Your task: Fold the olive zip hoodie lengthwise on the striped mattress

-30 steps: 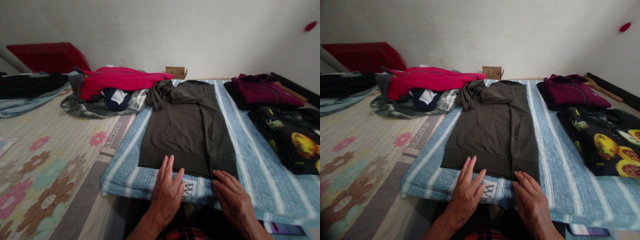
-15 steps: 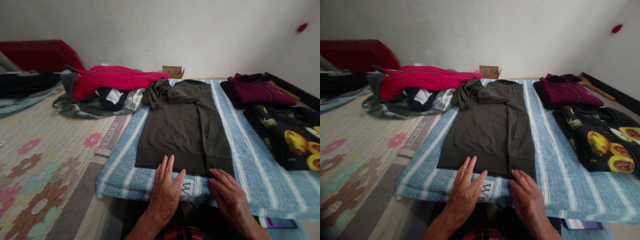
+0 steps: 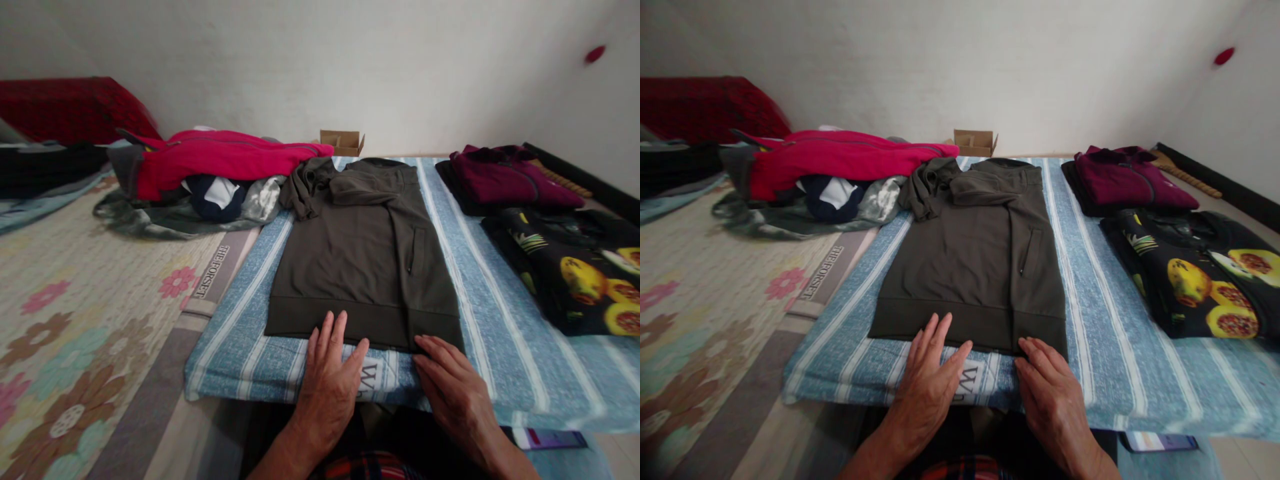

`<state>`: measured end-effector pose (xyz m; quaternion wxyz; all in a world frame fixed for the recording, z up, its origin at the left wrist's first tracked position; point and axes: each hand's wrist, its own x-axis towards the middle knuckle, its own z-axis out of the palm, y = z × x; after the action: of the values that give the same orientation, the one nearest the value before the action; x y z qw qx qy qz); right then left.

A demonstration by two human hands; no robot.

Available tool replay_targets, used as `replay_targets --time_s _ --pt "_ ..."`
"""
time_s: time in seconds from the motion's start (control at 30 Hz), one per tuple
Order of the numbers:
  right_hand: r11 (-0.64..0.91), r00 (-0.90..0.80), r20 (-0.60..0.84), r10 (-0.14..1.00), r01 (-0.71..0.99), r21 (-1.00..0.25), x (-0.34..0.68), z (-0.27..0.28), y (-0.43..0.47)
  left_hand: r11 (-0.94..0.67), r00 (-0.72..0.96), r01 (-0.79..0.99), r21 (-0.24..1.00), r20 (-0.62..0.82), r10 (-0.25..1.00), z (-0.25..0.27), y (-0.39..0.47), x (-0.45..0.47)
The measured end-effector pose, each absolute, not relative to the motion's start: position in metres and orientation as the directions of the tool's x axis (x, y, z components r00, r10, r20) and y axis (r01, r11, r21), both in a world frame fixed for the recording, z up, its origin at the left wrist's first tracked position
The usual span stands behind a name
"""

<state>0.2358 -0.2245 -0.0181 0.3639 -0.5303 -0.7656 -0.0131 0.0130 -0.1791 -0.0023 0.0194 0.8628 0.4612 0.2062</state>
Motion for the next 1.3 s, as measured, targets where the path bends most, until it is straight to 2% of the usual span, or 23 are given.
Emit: replay_targets --time_s 0.7,1.07,1.3 --pt "0.491 -0.219 0.612 0.76 0.811 -0.32 0.24 -0.023 -0.226 -0.551 0.506 0.808 0.208 0.235 0.83 0.002 -0.187 0.014" --pt "0.532 -0.281 0.601 0.749 0.795 -0.292 0.251 -0.035 -0.229 -0.55 0.508 0.809 0.207 0.224 0.832 0.005 -0.188 0.014" --pt "0.503 -0.23 0.61 0.758 0.801 -0.324 0.242 -0.026 -0.226 -0.557 0.503 0.804 0.207 0.261 0.824 0.003 -0.186 0.013"
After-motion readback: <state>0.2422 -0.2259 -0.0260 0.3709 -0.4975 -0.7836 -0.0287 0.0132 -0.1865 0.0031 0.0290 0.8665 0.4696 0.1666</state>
